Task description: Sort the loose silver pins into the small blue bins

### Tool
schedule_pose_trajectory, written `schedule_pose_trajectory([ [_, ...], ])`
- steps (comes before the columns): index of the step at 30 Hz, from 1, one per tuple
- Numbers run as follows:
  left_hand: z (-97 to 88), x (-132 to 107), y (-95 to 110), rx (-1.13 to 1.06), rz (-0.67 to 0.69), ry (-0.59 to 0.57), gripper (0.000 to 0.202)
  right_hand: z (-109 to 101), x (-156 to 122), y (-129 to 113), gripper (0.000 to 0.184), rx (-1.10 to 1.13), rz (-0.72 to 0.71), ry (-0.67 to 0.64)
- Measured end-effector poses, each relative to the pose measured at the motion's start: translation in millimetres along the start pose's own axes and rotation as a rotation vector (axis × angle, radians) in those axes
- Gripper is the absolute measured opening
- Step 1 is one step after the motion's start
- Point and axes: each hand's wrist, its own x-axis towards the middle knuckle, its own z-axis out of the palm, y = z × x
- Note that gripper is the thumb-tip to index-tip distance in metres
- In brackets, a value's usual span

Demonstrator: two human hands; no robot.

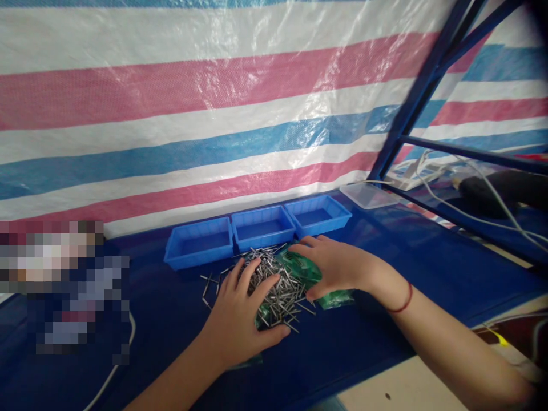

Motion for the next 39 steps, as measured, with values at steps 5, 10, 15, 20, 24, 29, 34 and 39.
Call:
schedule_pose_trajectory([
  [5, 2.1, 0, 0, -0.007, -0.008, 0.041, 0.063, -6, -2, -7, 0.056, 0.035, -0.115, 0.001],
  [10, 2.3, 0, 1, -0.022, -0.017, 0.057, 0.058, -9, -1, -3, 0.034, 0.049, -0.123, 0.134],
  [15, 5.1, -1, 1, -0.039, -0.027, 0.084, 0.058, -9, 5, -7, 0.020, 0.055, -0.107, 0.396],
  [20, 6.3, 0, 0, -0.054, -0.049, 0.103, 0.056, -1, 10, -19, 0.019, 0.204, -0.125, 0.611],
  [24, 6.6, 3, -1, -0.099, -0.072, 0.151, 0.051, 11, 18, -23, 0.020, 0.447, -0.129, 0.616],
  [29, 7.8, 6, -2, -0.205, -0.134, 0.313, 0.036, 13, 23, -22, 0.026, 0.342, -0.113, 0.529],
  [34, 9.1, 5, -1, -0.181, -0.124, 0.306, 0.053, 6, 13, -28, 0.030, 0.193, -0.257, 0.446],
  [39, 10.2, 4, 0, -0.159, -0.143, 0.222, 0.053, 14, 10, -34, 0.047, 0.065, -0.331, 0.266],
])
